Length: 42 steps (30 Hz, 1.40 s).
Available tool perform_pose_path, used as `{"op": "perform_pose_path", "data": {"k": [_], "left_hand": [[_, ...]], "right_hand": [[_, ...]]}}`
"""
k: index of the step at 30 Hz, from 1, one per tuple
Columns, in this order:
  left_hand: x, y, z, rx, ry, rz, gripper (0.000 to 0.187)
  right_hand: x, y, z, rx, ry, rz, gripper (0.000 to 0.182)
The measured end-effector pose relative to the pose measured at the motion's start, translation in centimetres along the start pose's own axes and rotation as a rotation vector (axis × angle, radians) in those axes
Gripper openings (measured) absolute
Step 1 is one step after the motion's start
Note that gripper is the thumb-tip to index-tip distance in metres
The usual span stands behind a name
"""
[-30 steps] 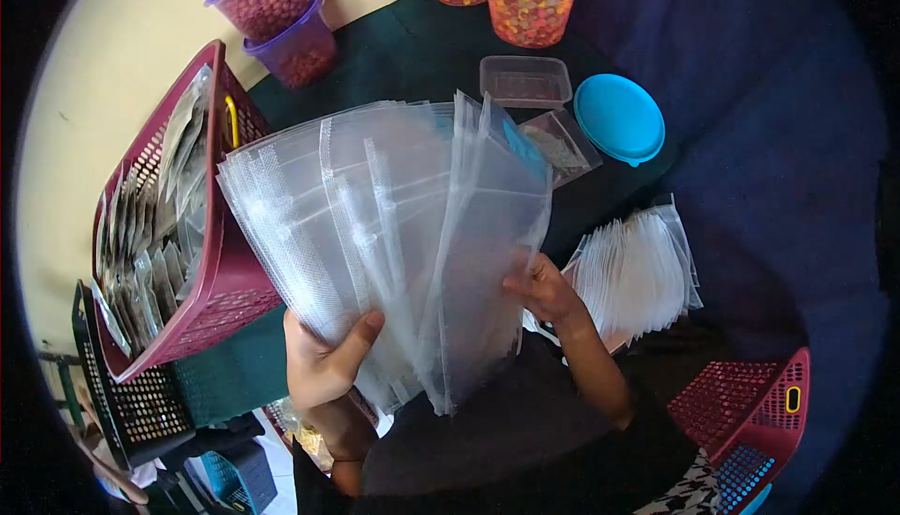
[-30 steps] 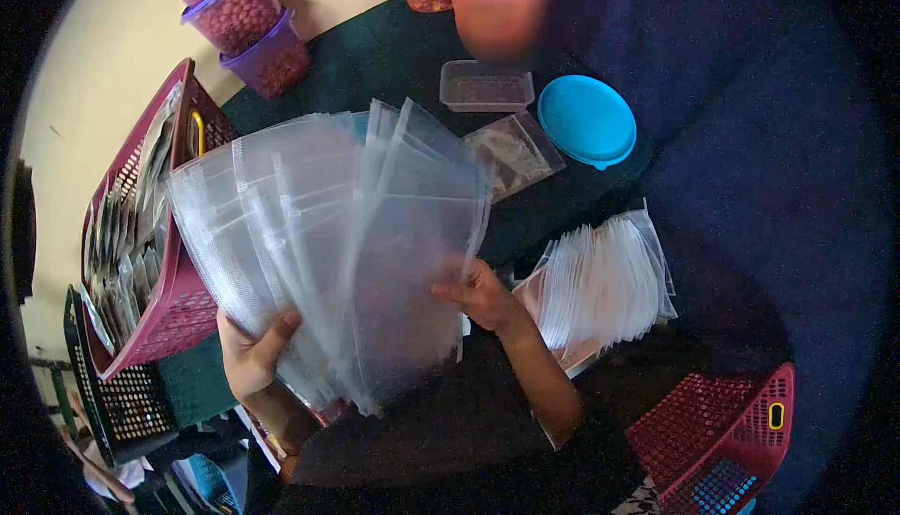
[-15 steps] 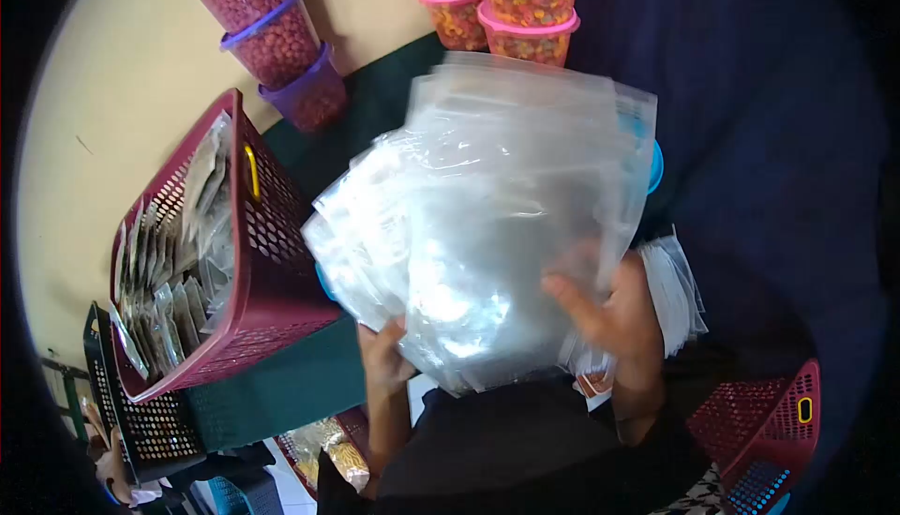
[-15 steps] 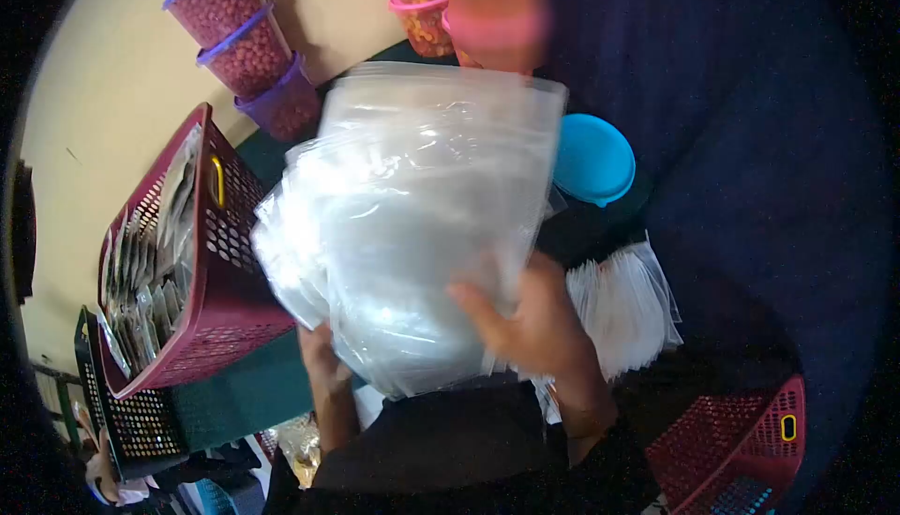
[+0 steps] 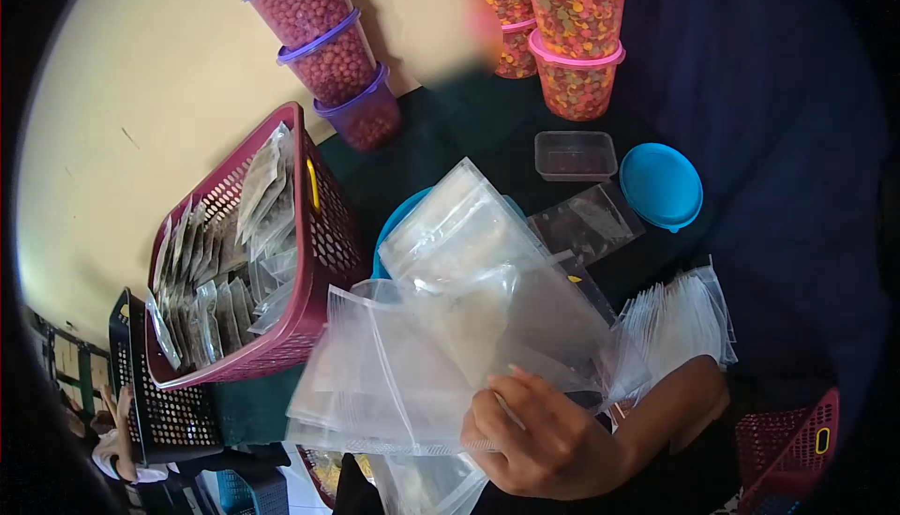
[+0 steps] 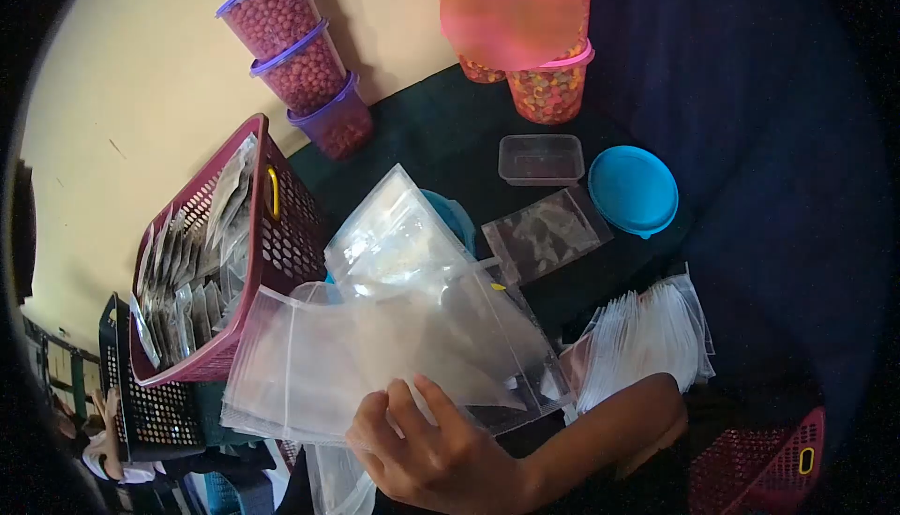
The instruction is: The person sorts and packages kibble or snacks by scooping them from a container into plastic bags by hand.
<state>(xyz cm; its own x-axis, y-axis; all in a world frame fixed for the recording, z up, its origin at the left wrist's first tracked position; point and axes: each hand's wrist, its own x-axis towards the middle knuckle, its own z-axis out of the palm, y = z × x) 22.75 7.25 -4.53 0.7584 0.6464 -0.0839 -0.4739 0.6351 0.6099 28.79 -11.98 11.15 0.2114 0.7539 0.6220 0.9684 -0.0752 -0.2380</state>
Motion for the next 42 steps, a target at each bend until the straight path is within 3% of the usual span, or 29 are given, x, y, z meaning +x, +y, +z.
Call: {"op": "perform_pose_path", "data": {"k": [9,11,13,14,15,16,17,18,21,24,30,35,37,38,40,42], "left_hand": [[0.6,-0.6,0.8,0.05,-0.008,-0.094,0.053],[1.2,-1.9,2.1,0.062,-0.051,-0.172,0.053],[1.3,-3.0,3.1,0.081,-0.08,-0.232,0.053],[1.3,-3.3,3.6,0.088,-0.09,-0.25,0.053],[0.9,-3.3,3.4,0.092,-0.095,-0.26,0.053],[0.7,-3.4,4.5,0.093,-0.092,-0.26,0.052],[0.5,-3.2,5.9,0.125,-0.06,-0.271,0.05],[0.4,-3.2,6.4,0.117,-0.05,-0.264,0.05],[0.1,-3.1,6.9,0.16,-0.041,-0.248,0.05],[0.0,-3.1,7.0,0.179,-0.056,-0.255,0.051],[-0.3,-2.9,7.1,0.183,-0.032,-0.245,0.054],[-0.6,-2.7,7.5,0.189,0.016,-0.249,0.055],[-0.5,-2.8,7.1,0.162,-0.008,-0.244,0.055],[-0.7,-2.6,6.9,0.159,0.006,-0.241,0.055],[-0.8,-2.5,6.5,0.19,0.015,-0.244,0.053],[-1.1,-2.3,6.7,0.17,0.033,-0.25,0.052]], "right_hand": [[-0.5,2.3,0.0,0.142,0.012,0.006,0.013],[0.9,4.9,-1.2,0.3,-0.007,0.174,0.011],[2.4,9.7,-2.6,0.506,0.138,0.264,0.013],[2.5,12.5,-3.1,0.421,0.198,0.231,0.013],[2.4,15.0,-3.2,0.398,0.287,0.325,0.013],[1.9,16.7,-4.6,0.615,0.215,0.454,0.019],[1.3,17.8,-5.2,0.918,0.28,0.534,0.022],[0.1,18.8,-5.1,0.741,0.373,0.617,0.023],[-2.4,20.4,-5.3,1.167,0.439,0.868,0.024],[-4.8,21.8,-3.9,1.256,0.354,0.952,0.024],[-7.4,22.8,1.2,1.596,0.379,0.943,0.019],[-8.6,23.5,1.3,1.491,0.504,1.022,0.015],[-11.1,26.7,0.1,1.715,0.383,0.703,0.015],[-11.3,27.3,-0.6,1.722,0.37,0.711,0.015],[-10.9,27.9,-2.1,1.565,0.772,0.753,0.016],[-10.9,28.5,-2.7,1.61,0.828,0.753,0.016]]}}
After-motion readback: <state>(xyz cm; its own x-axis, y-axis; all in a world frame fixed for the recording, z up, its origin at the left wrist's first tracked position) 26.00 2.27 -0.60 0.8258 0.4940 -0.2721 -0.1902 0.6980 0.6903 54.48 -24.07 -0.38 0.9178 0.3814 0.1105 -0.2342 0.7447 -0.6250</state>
